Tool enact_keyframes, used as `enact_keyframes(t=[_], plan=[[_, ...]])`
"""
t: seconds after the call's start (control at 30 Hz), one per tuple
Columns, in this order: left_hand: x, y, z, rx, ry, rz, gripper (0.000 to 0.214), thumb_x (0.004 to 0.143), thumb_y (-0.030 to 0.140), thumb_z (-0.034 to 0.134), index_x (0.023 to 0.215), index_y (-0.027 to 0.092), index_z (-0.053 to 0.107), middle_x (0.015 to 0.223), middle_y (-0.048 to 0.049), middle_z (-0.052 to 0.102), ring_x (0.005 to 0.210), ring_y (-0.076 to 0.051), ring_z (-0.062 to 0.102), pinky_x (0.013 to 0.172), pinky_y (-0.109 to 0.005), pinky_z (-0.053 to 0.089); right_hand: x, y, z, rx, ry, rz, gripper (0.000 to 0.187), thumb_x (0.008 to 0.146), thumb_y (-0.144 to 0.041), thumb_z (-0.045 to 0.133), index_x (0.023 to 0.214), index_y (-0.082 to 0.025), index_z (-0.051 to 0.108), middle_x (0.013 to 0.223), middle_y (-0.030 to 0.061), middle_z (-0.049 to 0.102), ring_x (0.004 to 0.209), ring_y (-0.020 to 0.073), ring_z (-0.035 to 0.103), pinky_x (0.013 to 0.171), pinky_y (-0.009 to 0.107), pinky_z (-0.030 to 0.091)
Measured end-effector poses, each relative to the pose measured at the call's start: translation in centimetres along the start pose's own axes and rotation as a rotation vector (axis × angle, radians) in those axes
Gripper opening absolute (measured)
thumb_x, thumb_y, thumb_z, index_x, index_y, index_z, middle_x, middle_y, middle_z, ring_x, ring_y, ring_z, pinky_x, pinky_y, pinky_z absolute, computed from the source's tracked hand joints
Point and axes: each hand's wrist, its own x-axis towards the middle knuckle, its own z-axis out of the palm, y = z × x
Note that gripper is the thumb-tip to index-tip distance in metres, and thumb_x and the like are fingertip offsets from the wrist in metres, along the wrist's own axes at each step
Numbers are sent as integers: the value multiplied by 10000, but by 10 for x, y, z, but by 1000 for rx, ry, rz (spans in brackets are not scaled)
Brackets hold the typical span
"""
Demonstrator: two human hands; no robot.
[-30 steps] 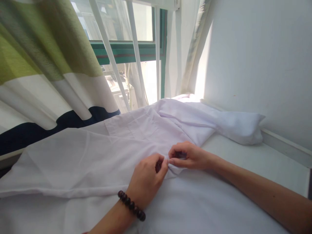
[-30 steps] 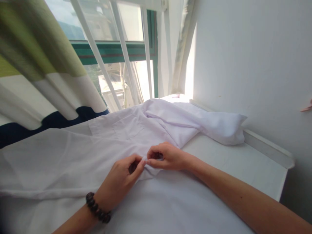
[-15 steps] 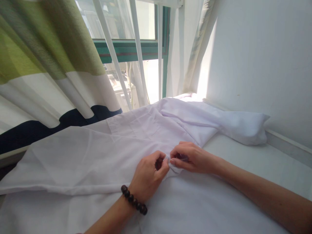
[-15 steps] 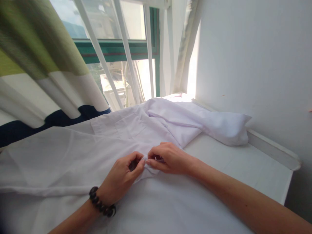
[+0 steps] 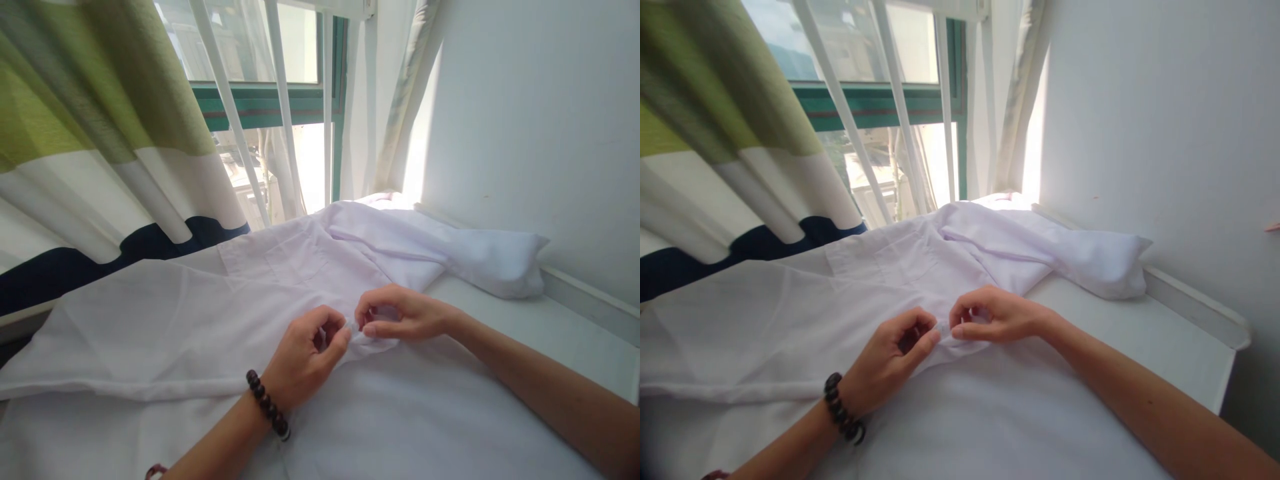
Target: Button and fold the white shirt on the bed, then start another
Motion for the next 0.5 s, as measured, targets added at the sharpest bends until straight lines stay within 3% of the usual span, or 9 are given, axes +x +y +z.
enact_keyframes(t=[0.13, 0.23, 0.4, 0.5], plan=[[-1, -1, -1, 7, 25, 81, 170, 859, 290, 530, 744, 165, 535, 807, -5, 530, 612, -91, 452, 558, -206, 396, -5, -3, -7, -71, -66, -16, 365, 701, -412, 764, 932, -157, 643, 883, 28, 642, 800, 147, 555, 746, 257, 450], [-1, -2, -1, -36, 9, 78, 140, 853, 287, 536, 784, 164, 542, 973, -43, 583, 633, -89, 487, 570, -210, 426, -6, -6, -6, -197, -88, -31, 326, 724, -386, 747, 933, -164, 632, 881, 28, 627, 803, 145, 551, 742, 260, 446], [0, -2, 1, -132, -39, -91, 169, 824, 324, 576, 844, 160, 541, 788, -19, 605, 572, -97, 508, 524, -212, 434, -4, -11, -1, -226, -58, -131, 198, 819, -348, 663, 856, -155, 637, 813, 34, 631, 777, 139, 559, 728, 262, 445], [0, -3, 1, -183, -51, -103, 168, 792, 302, 603, 855, 157, 547, 769, -6, 592, 588, -99, 522, 537, -212, 443, -3, -13, 1, -238, -65, -157, 182, 836, -335, 646, 836, -153, 650, 786, 39, 646, 778, 149, 566, 741, 277, 447]])
